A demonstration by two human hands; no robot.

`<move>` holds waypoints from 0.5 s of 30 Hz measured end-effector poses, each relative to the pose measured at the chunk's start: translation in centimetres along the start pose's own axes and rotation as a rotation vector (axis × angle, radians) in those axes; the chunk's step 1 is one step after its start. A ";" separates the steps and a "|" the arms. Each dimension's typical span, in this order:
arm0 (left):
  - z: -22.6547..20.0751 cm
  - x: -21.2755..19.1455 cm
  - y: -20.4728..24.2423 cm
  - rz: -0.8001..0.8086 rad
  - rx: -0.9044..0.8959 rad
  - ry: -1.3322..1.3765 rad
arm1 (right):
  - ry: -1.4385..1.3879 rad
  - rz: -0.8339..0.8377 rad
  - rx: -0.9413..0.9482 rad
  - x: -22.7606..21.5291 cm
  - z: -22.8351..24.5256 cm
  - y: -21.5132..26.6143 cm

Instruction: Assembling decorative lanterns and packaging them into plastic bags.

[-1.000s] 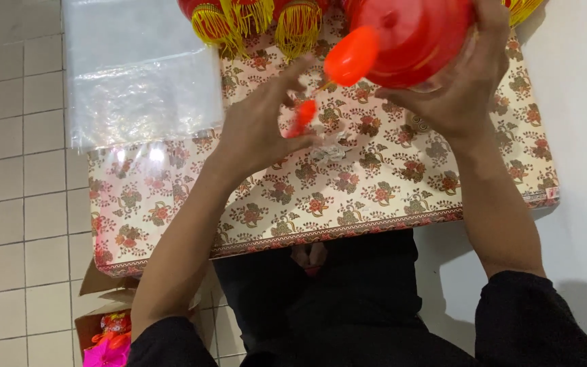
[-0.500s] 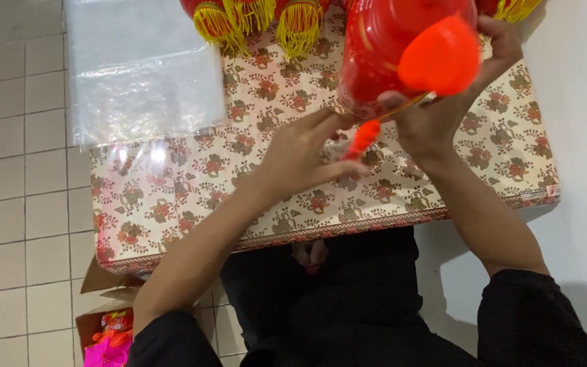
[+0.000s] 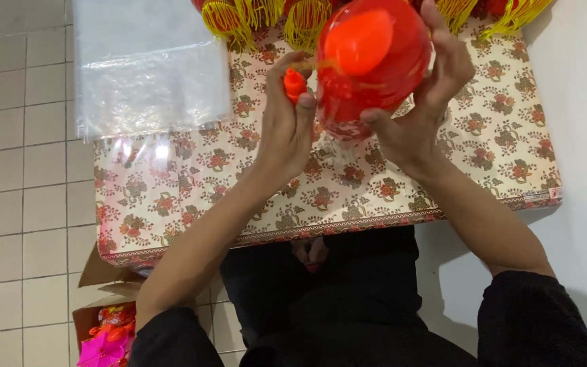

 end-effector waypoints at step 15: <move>-0.4 1.3 0.0 0.098 0.146 0.309 | -0.053 0.045 -0.090 0.3 -1.0 0.2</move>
Point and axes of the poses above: each hand's wrist, its own y-axis away from the middle knuckle, its own x-axis out of the palm, z = x × y, the point moved 2 cm from there along -y, towards the middle knuckle, and after that the axes turned 9 degrees about z, right-handed, at the moved point
